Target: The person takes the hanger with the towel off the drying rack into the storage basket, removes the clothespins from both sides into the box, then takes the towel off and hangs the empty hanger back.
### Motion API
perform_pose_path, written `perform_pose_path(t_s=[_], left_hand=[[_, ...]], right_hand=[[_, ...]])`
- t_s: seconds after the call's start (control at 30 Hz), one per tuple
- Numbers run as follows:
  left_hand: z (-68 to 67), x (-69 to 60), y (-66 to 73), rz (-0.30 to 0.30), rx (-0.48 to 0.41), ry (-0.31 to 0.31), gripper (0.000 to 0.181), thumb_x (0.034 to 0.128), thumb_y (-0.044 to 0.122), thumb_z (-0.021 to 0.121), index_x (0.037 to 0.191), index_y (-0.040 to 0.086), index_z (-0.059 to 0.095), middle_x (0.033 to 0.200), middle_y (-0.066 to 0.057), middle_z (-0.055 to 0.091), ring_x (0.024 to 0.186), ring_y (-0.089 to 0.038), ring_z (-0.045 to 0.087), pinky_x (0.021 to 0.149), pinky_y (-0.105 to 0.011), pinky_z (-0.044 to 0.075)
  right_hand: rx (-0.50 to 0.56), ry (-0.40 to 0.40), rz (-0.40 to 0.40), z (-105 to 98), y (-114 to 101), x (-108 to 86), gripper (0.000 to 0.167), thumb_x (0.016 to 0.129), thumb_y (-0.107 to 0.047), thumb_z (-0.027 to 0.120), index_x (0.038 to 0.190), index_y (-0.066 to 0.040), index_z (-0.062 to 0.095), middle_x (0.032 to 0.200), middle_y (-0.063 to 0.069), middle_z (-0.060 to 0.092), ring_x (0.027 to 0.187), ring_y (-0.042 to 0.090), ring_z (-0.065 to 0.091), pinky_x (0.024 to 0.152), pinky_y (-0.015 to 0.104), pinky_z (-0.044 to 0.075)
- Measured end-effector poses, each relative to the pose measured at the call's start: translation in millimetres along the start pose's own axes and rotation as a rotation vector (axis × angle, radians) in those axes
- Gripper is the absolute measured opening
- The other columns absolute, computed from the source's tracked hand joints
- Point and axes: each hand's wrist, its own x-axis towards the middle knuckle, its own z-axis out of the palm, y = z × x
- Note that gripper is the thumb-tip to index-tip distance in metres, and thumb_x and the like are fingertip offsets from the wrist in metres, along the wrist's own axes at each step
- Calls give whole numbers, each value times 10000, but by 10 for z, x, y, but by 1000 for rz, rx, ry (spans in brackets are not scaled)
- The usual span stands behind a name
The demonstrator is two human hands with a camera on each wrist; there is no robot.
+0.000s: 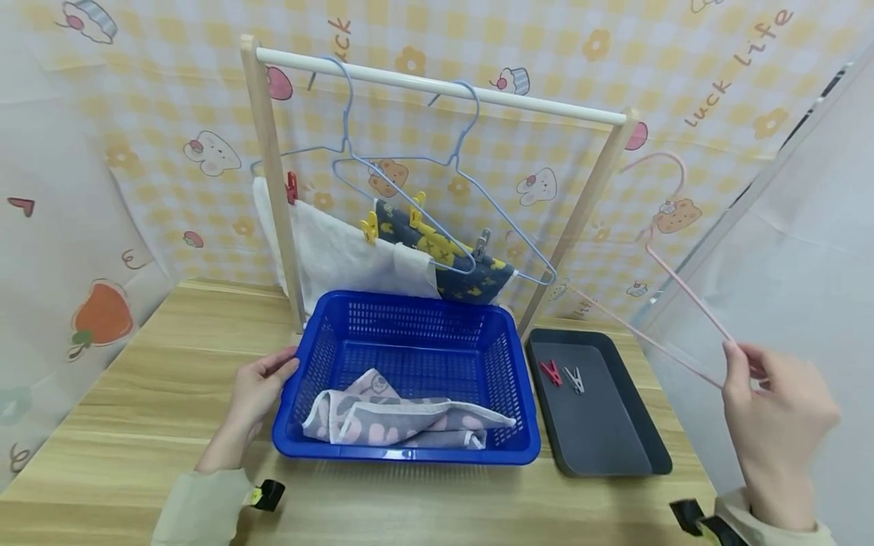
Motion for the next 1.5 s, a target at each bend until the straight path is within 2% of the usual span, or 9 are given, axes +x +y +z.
perform_pose_path(t_s=[0.23,0.37,0.47,0.57,0.63,0.93,1.1,1.37,1.5], left_hand=[[4,0,11,-7,8,1,390,959,139,540,1285,-73,505,1332,-224,489,815,150,463,708,-61,455],[6,-2,8,-11,6,4,389,958,138,540,1284,-73,506,1331,-227,489,814,146,468,706,-64,456],[10,-3,1,-9,2,12,386,955,136,545,1278,-73,513,1325,-231,494,804,145,474,701,-70,461],[15,0,-12,-7,-1,22,380,950,131,553,1268,-75,522,1312,-237,504,797,142,481,693,-78,468],[19,-1,-20,-9,-2,23,378,949,132,556,1266,-74,525,1307,-239,507,793,136,486,688,-83,472],[23,1,-18,-23,-14,21,382,949,130,555,1273,-69,520,1318,-234,501,797,124,488,687,-89,473],[15,6,-14,-20,-12,21,382,953,133,549,1276,-69,517,1331,-228,492,804,132,478,692,-81,466],[10,13,-39,-16,-35,23,390,955,136,549,1285,-68,508,1340,-218,483,815,159,473,717,-65,464],[15,19,-48,-9,-48,29,388,949,130,558,1277,-73,514,1329,-230,487,801,158,489,709,-70,477]], right_hand=[[61,44,2,221,-171,341,229,900,-91,607,834,121,661,726,286,621,628,387,514,651,155,215],[102,38,23,374,-267,505,232,904,-112,612,843,103,674,751,270,636,658,382,533,668,190,248],[126,23,23,488,-317,587,232,905,-116,616,846,101,675,756,266,634,683,391,539,665,313,336],[137,-7,10,579,-359,637,227,908,-104,610,854,109,668,755,271,631,690,405,542,675,454,369],[137,-36,-1,620,-378,657,223,910,-94,606,859,116,662,756,275,630,692,413,543,678,499,371],[155,-153,-53,757,-374,597,165,890,-54,629,856,106,656,740,256,632,682,402,555,652,507,394],[181,-215,-34,854,-354,549,144,873,-41,650,844,101,655,735,245,638,669,391,580,658,491,417],[115,-311,30,941,-401,525,172,878,-102,651,863,69,666,781,247,654,725,400,577,649,520,410],[103,-328,49,976,-418,529,177,880,-115,647,887,60,672,802,250,657,757,411,566,653,533,400]])
